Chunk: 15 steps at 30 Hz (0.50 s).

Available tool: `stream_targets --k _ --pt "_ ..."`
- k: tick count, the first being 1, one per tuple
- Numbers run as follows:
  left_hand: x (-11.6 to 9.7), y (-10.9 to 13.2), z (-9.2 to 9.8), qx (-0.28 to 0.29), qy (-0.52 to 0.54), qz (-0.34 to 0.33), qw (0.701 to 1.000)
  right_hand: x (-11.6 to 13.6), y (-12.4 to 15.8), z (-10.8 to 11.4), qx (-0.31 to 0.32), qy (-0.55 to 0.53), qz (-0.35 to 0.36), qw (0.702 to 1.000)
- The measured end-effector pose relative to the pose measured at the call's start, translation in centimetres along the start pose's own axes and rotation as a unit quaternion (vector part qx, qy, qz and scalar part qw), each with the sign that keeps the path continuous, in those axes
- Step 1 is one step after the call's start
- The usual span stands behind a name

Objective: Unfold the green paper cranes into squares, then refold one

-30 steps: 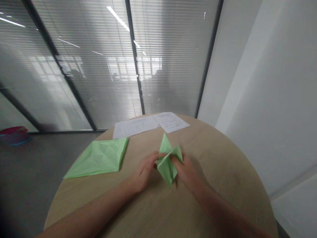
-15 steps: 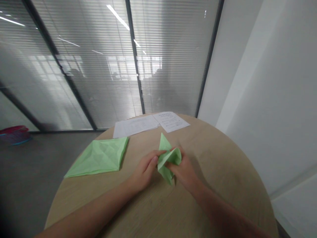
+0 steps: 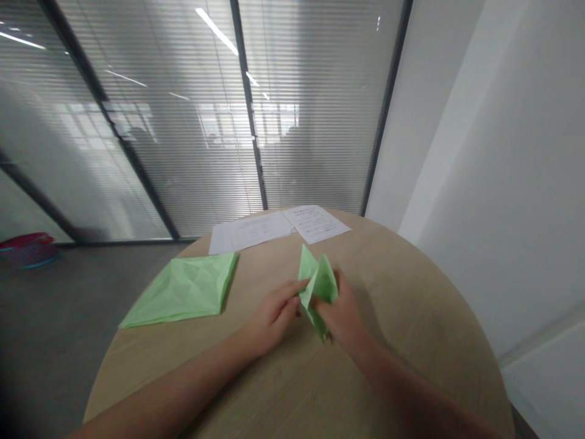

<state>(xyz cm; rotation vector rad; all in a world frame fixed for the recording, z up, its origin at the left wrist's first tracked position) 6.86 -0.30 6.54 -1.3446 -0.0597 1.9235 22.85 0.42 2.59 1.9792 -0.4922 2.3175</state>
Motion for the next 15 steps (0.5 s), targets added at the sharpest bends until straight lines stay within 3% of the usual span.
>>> stream_targets --k 7,15 --pt "0.28 -0.08 0.08 0.000 0.058 0.032 0.998 0.09 0.14 0.47 -0.018 0.007 -0.022 1.000" --pt "0.54 0.19 0.35 -0.013 0.051 0.063 0.997 0.84 0.20 0.88 -0.025 0.026 0.007 0.999"
Point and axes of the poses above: each hand's wrist, its own y-axis away from the middle knuckle, its own z-axis out of the back of the hand, x = y × z, the point moved 8 cm from there along -y, towards the middle knuckle, and after that the axes turned 1 degree about y, right-handed, at the moved point
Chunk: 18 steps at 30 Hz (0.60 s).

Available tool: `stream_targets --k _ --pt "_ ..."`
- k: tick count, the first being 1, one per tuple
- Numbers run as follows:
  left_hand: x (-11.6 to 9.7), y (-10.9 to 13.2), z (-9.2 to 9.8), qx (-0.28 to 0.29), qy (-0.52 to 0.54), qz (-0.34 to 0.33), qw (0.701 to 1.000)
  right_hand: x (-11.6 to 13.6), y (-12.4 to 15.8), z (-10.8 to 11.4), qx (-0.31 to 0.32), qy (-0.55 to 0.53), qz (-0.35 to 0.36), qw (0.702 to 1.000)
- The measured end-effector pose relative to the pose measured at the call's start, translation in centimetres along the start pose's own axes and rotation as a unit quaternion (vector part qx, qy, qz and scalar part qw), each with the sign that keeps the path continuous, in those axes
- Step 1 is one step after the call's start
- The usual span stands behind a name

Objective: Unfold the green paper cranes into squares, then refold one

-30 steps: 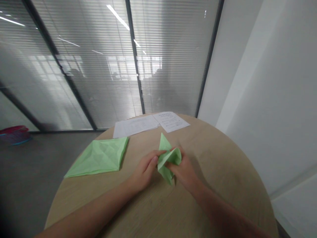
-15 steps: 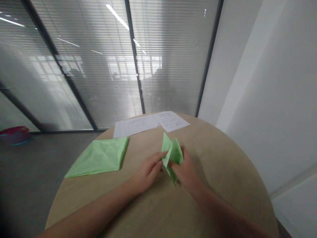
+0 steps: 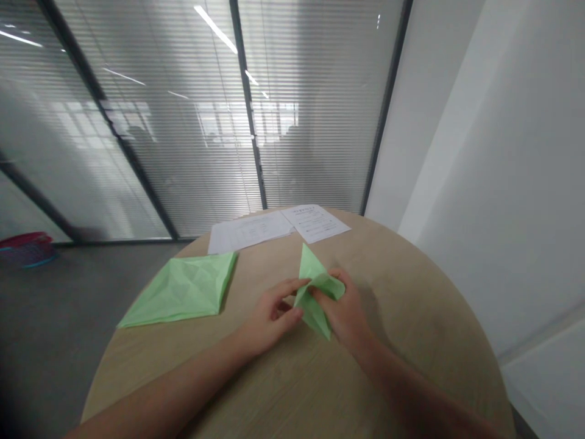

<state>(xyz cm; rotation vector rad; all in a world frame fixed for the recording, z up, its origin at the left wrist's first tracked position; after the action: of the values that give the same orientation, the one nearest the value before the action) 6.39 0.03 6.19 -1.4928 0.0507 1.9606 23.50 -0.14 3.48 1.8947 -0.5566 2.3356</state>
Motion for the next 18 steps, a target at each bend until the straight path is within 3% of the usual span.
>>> stream_targets --k 8,18 --pt "1.1 -0.5 1.2 -0.098 -0.071 -0.010 0.993 -0.4 0.2 -0.8 0.038 -0.015 0.036 0.999" --pt "1.5 -0.4 2.4 -0.149 -0.070 0.038 0.986 0.4 1.0 -2.3 0.108 -0.022 0.069 0.992"
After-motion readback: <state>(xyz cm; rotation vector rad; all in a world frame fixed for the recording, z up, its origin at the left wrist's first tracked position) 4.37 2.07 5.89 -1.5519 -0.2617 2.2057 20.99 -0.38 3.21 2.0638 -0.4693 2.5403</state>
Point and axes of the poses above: each hand's wrist, its own y-axis away from the middle knuckle, its own z-axis out of the back of the hand, x = y × z, the point moved 8 cm from there along -y, towards the middle knuckle, and after that the axes turned 1 degree about y, right-handed, at the moved point
